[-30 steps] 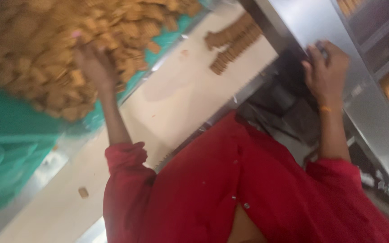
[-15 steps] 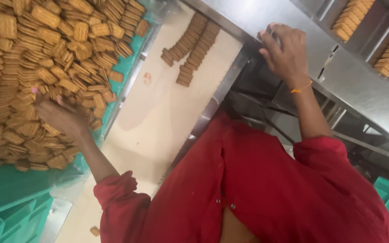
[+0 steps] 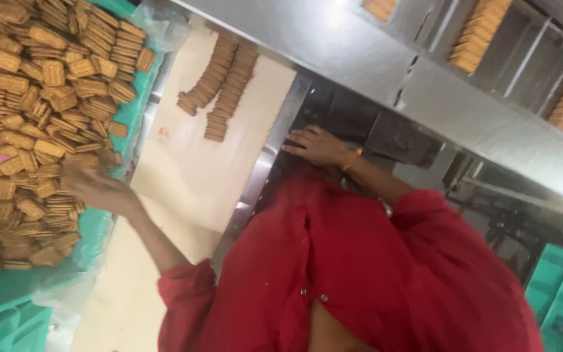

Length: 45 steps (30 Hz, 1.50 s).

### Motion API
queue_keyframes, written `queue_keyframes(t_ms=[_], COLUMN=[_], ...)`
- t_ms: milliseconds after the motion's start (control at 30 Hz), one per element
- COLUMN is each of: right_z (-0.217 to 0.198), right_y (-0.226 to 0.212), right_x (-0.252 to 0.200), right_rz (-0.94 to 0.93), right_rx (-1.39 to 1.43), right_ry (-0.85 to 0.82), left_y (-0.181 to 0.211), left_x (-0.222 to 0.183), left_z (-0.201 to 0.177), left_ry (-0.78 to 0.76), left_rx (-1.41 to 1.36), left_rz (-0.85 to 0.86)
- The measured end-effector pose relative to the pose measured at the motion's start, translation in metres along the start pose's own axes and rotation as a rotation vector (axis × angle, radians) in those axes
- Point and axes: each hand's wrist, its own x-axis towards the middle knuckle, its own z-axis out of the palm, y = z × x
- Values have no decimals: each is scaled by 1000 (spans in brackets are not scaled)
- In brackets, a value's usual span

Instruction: The person sorts biscuits on a conveyor belt by hand, arranging them into rows and placing loose biscuits into bins.

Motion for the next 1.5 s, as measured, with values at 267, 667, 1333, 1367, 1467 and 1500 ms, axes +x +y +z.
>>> queue_keyframes(t_ms=[267,667,1333,1367,1467,1500], right_z=[112,136,130,119,84,76], right_y=[112,158,-6,-16,-13,-22], right_x=[-102,-201,-364,-372,-370,-379], right_rz=[655,626,1166,1171,911,804], right_rx=[67,16,471,471,216,164], right_ry=[-568,-534,-403,-402,-362,-262], left_y=[78,96,116,115,116,115], left_x=[-181,-175,-223,-225,-212,-215], left_z=[27,27,-34,-35,-29,-34], left_ry=[-223,-149,-366,-369,-122,-247], left_rx=[247,285,209,206,320,358], left_rz=[-91,-44,110,113,519,366])
